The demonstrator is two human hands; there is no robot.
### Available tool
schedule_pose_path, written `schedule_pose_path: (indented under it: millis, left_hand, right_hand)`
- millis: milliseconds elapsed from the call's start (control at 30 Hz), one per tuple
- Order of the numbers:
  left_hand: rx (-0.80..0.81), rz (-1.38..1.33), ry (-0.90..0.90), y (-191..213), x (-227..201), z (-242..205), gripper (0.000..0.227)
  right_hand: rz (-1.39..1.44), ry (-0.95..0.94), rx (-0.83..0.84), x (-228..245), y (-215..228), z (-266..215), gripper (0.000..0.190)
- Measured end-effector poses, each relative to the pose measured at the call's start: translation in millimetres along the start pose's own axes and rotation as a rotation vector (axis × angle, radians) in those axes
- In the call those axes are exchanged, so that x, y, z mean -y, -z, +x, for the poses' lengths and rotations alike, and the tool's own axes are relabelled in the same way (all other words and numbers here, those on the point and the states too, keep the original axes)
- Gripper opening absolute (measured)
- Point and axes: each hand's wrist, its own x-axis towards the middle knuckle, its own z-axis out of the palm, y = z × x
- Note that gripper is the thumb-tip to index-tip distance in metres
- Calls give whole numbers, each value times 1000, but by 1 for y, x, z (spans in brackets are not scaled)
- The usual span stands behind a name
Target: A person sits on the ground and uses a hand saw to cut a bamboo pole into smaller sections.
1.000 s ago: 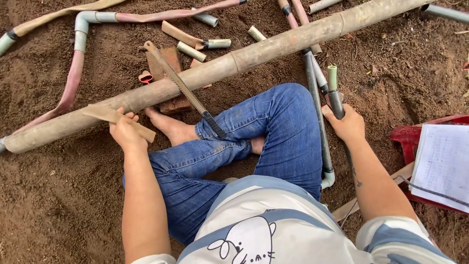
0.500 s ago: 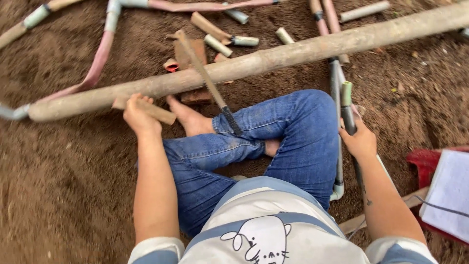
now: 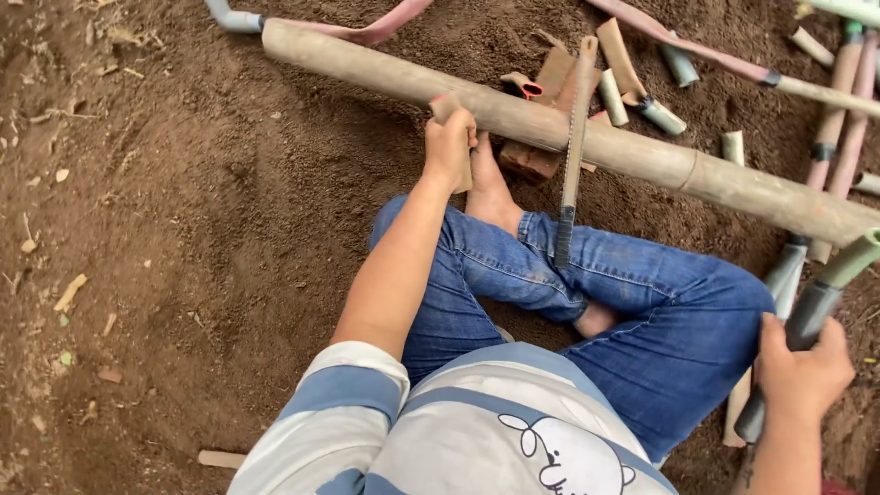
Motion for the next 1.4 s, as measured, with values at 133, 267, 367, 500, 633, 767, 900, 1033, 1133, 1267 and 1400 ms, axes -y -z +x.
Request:
schedule_pose_path:
  millis: [133,267,367,500,633,767,900,1033,1133,1267,1400]
  left_hand:
    - [0,28,33,-2,3,-3,14]
    - [-85,148,-45,3,18,10,9]
    - [-92,287,-155,3,13,11,15]
    - [-61,377,-153,-4,-10,-5,22]
    - [-45,386,-136,-1,-9,-3,19]
    - [-96,322,-62,4,-1,10,14]
    - [-101,426,-92,22,14,25,38]
    - [-212,492,-197,21,28,29,58]
    - [-237,655,-387,-1,12,5,51]
    - [-76,878,-799,-12,3,26,45]
    - [41,980,-657,-43,-17,65,31]
  right_hand:
    - [-91,21,-66,37,1,12,44]
    - [-87,-117,-23,65,0,3,39]
    - [-15,-191,-29,65,-8,1,39]
    - [36,-194,-5,65,-13,2,41]
    - [42,-185,1,55,-22,3,38]
    - [66,-202,16,59,-24,5,40]
    - [81,-244,64,58,-28,9,42]
    - [100,-213,50,55,-26,7,37]
    - [73,-188,53,53,-27,4,43]
    - [75,-126,37,53,-26,3,38]
    - [-35,7,-145,37,-51,0,32]
